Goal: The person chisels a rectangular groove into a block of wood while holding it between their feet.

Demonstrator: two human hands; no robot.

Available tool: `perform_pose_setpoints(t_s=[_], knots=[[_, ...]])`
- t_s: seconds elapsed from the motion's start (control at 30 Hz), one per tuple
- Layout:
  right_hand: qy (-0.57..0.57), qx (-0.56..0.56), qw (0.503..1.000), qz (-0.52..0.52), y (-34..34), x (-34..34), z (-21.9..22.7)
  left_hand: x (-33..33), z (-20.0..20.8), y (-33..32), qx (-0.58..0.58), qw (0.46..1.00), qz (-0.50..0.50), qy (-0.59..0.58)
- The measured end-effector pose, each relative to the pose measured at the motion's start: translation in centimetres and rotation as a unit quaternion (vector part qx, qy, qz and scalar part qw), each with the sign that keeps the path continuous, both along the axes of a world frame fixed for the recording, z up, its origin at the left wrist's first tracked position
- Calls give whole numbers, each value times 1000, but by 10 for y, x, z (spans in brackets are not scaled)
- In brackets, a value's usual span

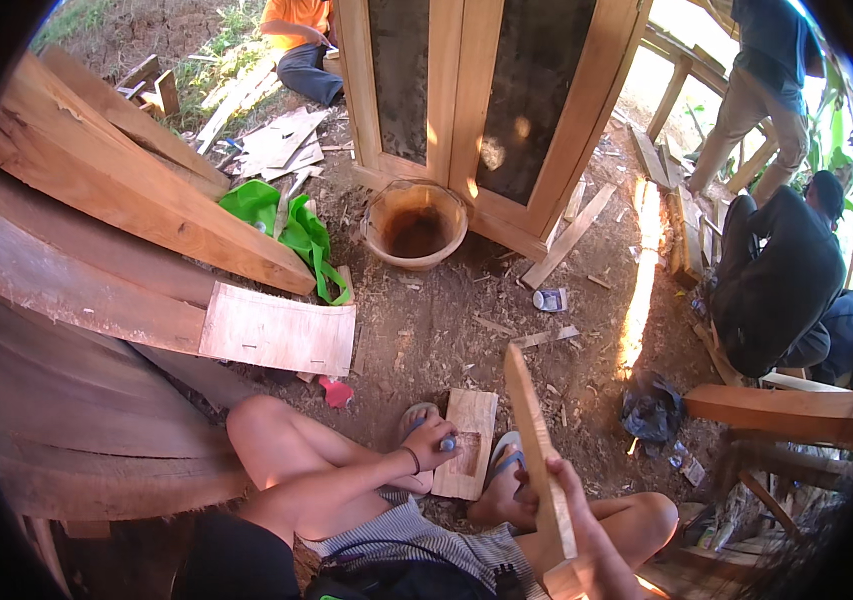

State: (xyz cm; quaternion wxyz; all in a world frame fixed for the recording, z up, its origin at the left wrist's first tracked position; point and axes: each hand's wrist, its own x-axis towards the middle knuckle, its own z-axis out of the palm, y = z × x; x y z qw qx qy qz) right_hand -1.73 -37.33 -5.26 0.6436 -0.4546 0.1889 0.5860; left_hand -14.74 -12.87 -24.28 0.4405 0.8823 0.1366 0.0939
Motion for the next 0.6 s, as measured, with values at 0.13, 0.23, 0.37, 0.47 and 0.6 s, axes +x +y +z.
perform_pose_setpoints(t_s=[0.13,0.23,0.37,0.47,0.6], knots=[[-27,-23,999,-26,-8,24,-10,-2,-3,-12,16,998,-5,-54],[-11,14,998,-57,-10,33,-41,0,-7,-16,-7,998,20,-52],[44,7,998,-54,-12,26,-50,19,1,-13,21,999,36,27],[-33,-86,995,-34,-10,18,-45,33,24,-6,-26,997,37,61],[-43,-95,995,7,-2,10,-37,33,12,6,-56,992,74,82]])
